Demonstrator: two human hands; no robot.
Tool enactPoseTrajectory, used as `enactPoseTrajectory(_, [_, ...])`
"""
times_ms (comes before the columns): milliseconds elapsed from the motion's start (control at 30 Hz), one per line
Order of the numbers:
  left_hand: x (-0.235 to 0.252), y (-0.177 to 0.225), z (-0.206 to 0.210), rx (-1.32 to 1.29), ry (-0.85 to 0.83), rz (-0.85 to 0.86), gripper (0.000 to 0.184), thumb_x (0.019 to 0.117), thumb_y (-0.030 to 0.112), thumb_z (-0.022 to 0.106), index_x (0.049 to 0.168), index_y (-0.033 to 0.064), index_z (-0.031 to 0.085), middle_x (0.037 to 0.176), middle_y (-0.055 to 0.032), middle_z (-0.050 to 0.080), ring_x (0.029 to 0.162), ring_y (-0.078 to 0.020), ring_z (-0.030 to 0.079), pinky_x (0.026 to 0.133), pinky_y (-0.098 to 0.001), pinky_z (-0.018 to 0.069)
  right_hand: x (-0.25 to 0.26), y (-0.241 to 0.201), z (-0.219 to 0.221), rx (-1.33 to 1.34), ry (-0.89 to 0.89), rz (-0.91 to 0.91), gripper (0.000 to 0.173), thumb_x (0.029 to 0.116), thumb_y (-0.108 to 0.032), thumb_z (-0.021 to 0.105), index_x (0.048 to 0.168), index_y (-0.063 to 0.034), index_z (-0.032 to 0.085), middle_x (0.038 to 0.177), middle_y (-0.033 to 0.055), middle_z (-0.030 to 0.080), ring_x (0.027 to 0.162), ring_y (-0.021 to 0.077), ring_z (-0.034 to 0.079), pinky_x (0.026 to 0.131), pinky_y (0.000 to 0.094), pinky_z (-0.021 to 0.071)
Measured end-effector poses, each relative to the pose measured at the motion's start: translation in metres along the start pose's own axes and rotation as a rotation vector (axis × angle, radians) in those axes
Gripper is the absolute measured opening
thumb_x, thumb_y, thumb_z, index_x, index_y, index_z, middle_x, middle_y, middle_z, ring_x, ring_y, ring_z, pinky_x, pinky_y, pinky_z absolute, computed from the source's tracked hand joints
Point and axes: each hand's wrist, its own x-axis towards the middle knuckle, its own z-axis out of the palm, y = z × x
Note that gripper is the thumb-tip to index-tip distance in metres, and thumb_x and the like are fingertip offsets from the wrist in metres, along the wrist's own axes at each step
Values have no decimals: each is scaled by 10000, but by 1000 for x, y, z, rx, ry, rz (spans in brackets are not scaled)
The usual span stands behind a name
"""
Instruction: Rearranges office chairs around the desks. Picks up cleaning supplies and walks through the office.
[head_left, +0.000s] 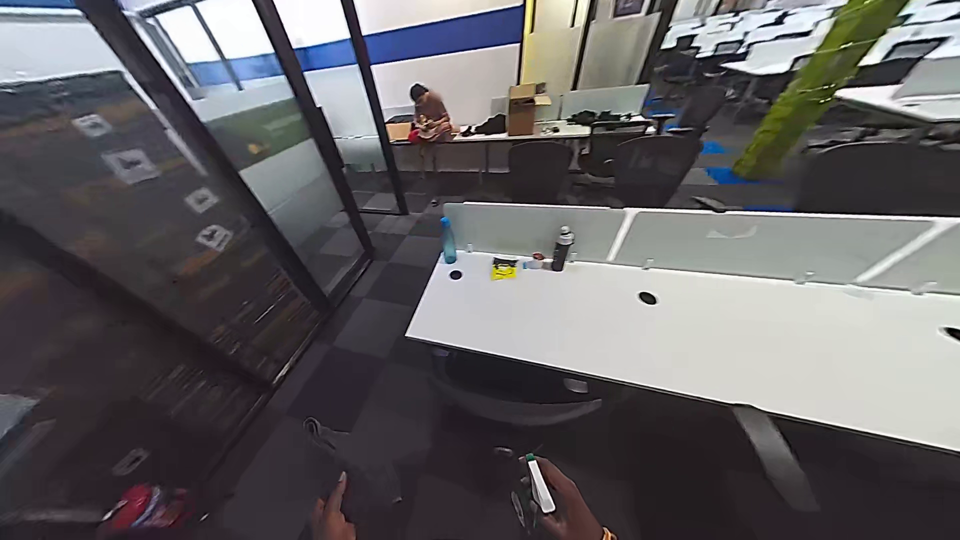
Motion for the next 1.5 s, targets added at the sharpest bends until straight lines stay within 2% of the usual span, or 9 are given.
enactPoseTrajectory(100, [30, 13, -55, -96, -89, -31, 238, 1070, 230, 436, 1182, 70, 571, 967, 3, 717, 884, -55, 701, 812, -304, 612, 53, -27, 74, 116, -41, -73, 640, 833, -245, 739, 1389, 13, 555, 1222, 127, 698, 988, 139, 718, 878, 319, 618])
enactPoseTrajectory(167, [55, 24, -84, -82, -141, -30, 279, 1073, 251, 390, 1113, 87, 611, 908, 29, 738, 853, -44, 711, 798, -295, 616, 91, -45, 117, 182, -62, -156, 612, 893, -314, 703, 1401, -10, 548, 1247, 118, 691, 965, 143, 719, 850, 325, 627])
enactPoseTrajectory(300, [85, 56, -112, -81, -79, -47, 255, 1059, 190, 426, 1203, 43, 576, 1009, -18, 702, 924, -64, 683, 846, -299, 591, 146, -85, 186, 271, -40, -226, 609, 942, -390, 655, 1391, 4, 538, 1352, 134, 651, 992, 163, 732, 854, 335, 639])
enactPoseTrajectory(500, [130, 68, -126, -123, -104, -55, 331, 1041, 264, 499, 1287, 48, 549, 1068, -40, 721, 964, -89, 705, 866, -324, 608, 210, -103, 243, 332, -44, -245, 515, 909, -255, 697, 1344, -7, 576, 1372, 137, 632, 992, 180, 734, 840, 344, 649])
enactPoseTrajectory(700, [184, 74, -105, -37, -67, -166, 729, 937, 201, 718, 1516, 0, 324, 1364, -205, 583, 1189, -226, 625, 1001, -436, 550, 285, -95, 281, 346, -36, -234, 512, 964, -385, 662, 1330, -34, 589, 1325, 112, 666, 938, 147, 725, 805, 322, 637])
enactPoseTrajectory(833, [250, 90, -83, 41, -75, -186, 649, 921, 143, 749, 1444, -29, 405, 1276, -209, 638, 1125, -239, 666, 960, -436, 578, 352, -84, 302, 346, 16, -204, 555, 966, -461, 635, 1323, -38, 598, 1286, 91, 696, 913, 149, 728, 775, 333, 642])
enactPoseTrajectory(1033, [363, 118, -38, 50, -56, -200, 713, 934, 182, 744, 1488, -29, 349, 1309, -236, 608, 1149, -271, 645, 977, -458, 558, 472, -64, 331, 326, 87, -178, 538, 989, -464, 597, 1295, -22, 582, 1262, 71, 717, 906, 116, 731, 771, 298, 634])
enactPoseTrajectory(1367, [523, 162, -9, -11, -2, -182, 552, 976, 148, 672, 1427, -43, 417, 1182, -192, 665, 1023, -213, 685, 906, -420, 589, 661, -63, 379, 180, -155, -358, 592, 1039, -503, 516, 1410, -41, 529, 1283, 113, 675, 986, 83, 694, 876, 284, 598])
enactPoseTrajectory(1500, [616, 166, -2, 43, 56, -226, 642, 978, 166, 682, 1490, -38, 352, 1318, -247, 589, 1141, -267, 630, 972, -458, 548, 724, -48, 402, 164, -100, -331, 567, 1045, -492, 511, 1390, -43, 527, 1294, 100, 679, 958, 85, 700, 850, 282, 603])
